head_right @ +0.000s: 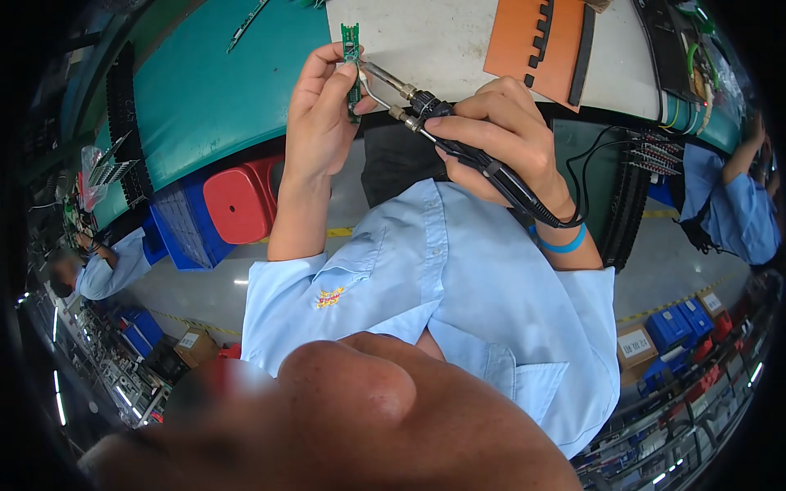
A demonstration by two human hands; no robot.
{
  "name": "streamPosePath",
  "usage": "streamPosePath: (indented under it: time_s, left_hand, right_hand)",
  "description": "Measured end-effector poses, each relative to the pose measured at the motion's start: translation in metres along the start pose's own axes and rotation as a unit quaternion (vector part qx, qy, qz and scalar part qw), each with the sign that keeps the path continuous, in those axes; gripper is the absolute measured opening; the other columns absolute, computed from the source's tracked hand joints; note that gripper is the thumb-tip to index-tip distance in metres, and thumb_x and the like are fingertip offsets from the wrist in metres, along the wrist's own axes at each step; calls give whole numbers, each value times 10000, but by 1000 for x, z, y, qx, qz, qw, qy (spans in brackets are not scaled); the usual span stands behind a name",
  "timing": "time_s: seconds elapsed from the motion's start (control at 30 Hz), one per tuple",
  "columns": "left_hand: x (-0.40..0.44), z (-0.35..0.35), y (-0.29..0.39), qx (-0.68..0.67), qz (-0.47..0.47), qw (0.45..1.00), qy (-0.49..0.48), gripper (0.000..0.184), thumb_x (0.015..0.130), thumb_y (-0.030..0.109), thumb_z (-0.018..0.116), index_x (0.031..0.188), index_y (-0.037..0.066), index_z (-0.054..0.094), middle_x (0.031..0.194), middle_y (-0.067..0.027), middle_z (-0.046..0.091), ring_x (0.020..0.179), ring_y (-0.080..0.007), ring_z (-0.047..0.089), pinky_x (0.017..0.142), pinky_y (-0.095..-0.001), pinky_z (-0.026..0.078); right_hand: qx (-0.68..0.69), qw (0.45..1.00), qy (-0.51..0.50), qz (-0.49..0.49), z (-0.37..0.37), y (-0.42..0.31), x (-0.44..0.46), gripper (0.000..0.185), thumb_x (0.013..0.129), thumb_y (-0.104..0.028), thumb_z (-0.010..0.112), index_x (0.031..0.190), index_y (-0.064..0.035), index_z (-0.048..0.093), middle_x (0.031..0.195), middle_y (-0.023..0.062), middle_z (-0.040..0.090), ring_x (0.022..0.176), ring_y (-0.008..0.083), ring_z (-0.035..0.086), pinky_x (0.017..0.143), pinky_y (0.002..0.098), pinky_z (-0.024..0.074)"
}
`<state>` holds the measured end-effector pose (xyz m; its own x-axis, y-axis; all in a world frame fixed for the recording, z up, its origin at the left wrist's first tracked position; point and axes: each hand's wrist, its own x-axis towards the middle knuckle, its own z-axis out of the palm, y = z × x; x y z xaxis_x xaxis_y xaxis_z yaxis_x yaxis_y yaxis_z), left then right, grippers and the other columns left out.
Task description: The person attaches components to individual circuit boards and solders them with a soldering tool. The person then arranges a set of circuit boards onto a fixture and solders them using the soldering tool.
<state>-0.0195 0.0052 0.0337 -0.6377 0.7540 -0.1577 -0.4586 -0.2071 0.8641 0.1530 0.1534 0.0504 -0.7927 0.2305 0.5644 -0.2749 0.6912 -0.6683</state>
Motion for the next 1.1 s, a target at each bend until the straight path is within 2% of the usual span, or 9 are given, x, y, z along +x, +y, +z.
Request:
streamPosePath:
  time_s: [0.37,0.47,0.53,0.73,0.8,0.87,0.93,1.0,1.1]
  left_hand:
    - [0,-7,-2,-31,-12,999,3,213,1046,64,523,1256,26,526,1076,-80,569,869,-131,515,680,-238,418]
    - [4,0,-2,-25,-14,1000,10,220,1045,69,514,1260,22,515,1014,-75,561,834,-120,504,679,-232,422]
    - [4,0,-1,-12,-13,999,45,227,1045,75,504,1264,17,504,951,-70,553,798,-109,492,678,-225,427]
    - [16,-6,-5,77,30,996,20,213,1039,86,541,1241,20,566,1057,-76,605,849,-147,532,688,-258,442]
    - [25,1,8,295,139,945,33,203,1012,70,557,1195,-1,607,978,-78,601,807,-157,539,693,-272,457]
    - [38,6,18,492,243,835,42,196,984,55,573,1148,-22,648,899,-80,597,765,-168,546,698,-286,472]
    - [64,1,24,540,334,770,64,190,937,53,624,1092,-24,701,890,-100,620,771,-224,581,720,-332,500]
    - [93,-10,34,588,364,719,71,204,928,61,641,1105,-19,701,934,-117,646,791,-251,598,743,-353,509]
    - [133,-25,38,677,402,609,97,223,914,81,670,1116,-3,713,1101,-161,704,891,-317,644,843,-408,520]
  right_hand:
    - [-41,997,64,-4,-30,23,1,380,660,23,791,1033,-46,776,933,62,700,784,211,567,753,304,477]
    - [-104,987,117,25,-58,60,0,378,743,23,780,1116,-28,743,986,75,723,797,213,600,776,292,489]
    - [-183,934,288,106,-65,86,0,328,891,-48,752,1210,-7,685,986,120,685,828,178,608,765,322,520]
    - [-192,913,319,167,-89,115,8,388,930,-94,755,1286,-21,618,1024,118,683,835,161,620,770,326,530]
    - [-58,867,440,225,-80,121,19,387,948,-121,742,1287,-23,586,1040,121,683,854,162,620,775,318,523]
    - [77,790,545,270,-73,129,31,388,966,-149,730,1289,-25,555,1057,124,683,874,162,621,779,311,515]
    - [342,797,481,128,-71,168,26,304,1000,-212,669,1233,-41,573,1063,114,676,872,180,622,765,306,509]
    - [637,696,330,22,-71,240,8,226,1042,-244,580,1172,-66,635,1037,72,667,840,195,623,737,301,503]
    - [599,687,382,155,-44,168,40,317,1038,-350,578,1119,-56,665,910,61,673,795,176,616,710,293,496]
